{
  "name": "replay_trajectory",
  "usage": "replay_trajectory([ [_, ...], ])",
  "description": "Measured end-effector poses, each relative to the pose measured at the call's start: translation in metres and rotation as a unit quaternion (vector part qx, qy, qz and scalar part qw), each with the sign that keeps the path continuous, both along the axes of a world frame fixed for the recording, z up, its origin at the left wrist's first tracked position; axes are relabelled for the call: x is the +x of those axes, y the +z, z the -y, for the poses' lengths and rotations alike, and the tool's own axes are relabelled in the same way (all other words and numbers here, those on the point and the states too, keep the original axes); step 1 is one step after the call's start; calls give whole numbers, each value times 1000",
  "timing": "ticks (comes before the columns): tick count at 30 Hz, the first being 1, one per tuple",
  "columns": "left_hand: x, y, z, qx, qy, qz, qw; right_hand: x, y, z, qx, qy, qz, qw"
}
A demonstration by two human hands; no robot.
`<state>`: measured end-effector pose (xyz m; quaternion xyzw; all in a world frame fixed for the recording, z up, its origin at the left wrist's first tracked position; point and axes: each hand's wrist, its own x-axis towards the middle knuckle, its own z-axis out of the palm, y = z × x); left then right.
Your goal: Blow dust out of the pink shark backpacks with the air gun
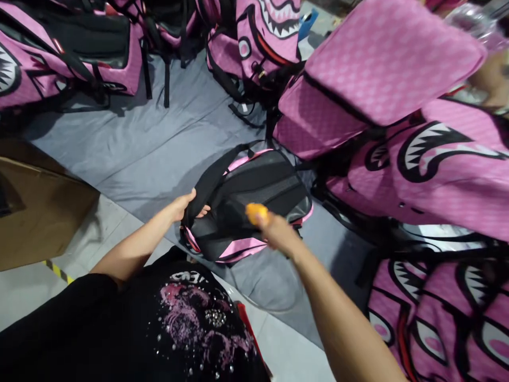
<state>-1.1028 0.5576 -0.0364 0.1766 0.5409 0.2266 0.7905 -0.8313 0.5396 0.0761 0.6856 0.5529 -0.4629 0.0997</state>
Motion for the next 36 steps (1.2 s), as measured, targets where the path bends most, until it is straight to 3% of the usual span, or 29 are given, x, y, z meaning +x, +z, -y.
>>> replay_trajectory([
  [2, 2, -4, -4, -46, -19, -29, 998, 4, 6, 0, 14, -15, 15, 1000],
  [4, 7, -6, -5, -38, -54, -77, 995, 5, 11, -4, -16, 23, -63, 998],
  [6, 15, -6, -3, 26, -105, -138, 985, 2, 13, -8, 1, 26, -82, 996],
  [8, 24, -3, 5, 97, -156, -196, 963, -1, 15, -10, 60, -6, -4, 998],
  [10, 35, 1, 16, 172, -205, -264, 927, 4, 17, -8, 27, 17, 3, 999],
  [12, 48, 4, 31, 276, -265, -381, 842, 19, 22, -5, -68, 67, -60, 994],
  [13, 54, 5, 38, 333, -303, -448, 773, 30, 25, -3, -89, 67, -71, 991],
  [15, 65, 4, 48, 412, -376, -541, 629, 52, 33, -2, -42, 11, -23, 999],
  [16, 68, 4, 50, 427, -401, -559, 586, 60, 36, -2, 11, -30, 19, 999],
  [18, 71, 3, 51, 450, -433, -558, 547, 70, 41, 2, 84, -84, 79, 990],
  [19, 72, 4, 50, 458, -439, -550, 542, 71, 41, 5, 76, -82, 79, 991],
  [23, 78, 19, 57, 465, -395, -539, 581, 77, 34, 27, -74, 9, -26, 997],
  [25, 92, 27, 74, 495, -380, -510, 592, 89, 31, 35, -42, -25, 41, 998],
  [27, 110, 29, 93, 514, -418, -461, 590, 104, 31, 41, -4, -74, 124, 990],
  [29, 125, 24, 105, 490, -454, -432, 606, 119, 34, 50, -34, -64, 74, 995],
  [30, 128, 20, 106, 469, -444, -424, 635, 126, 35, 57, -48, -55, 27, 997],
  [32, 126, 10, 98, 399, -367, -369, 755, 141, 39, 74, -23, -78, -9, 997],
  [34, 115, 3, 83, 301, -283, -279, 867, 153, 41, 94, 48, -150, 42, 987],
  [36, 105, 0, 71, 176, -238, -203, 934, 158, 40, 115, 49, -173, 23, 984],
])
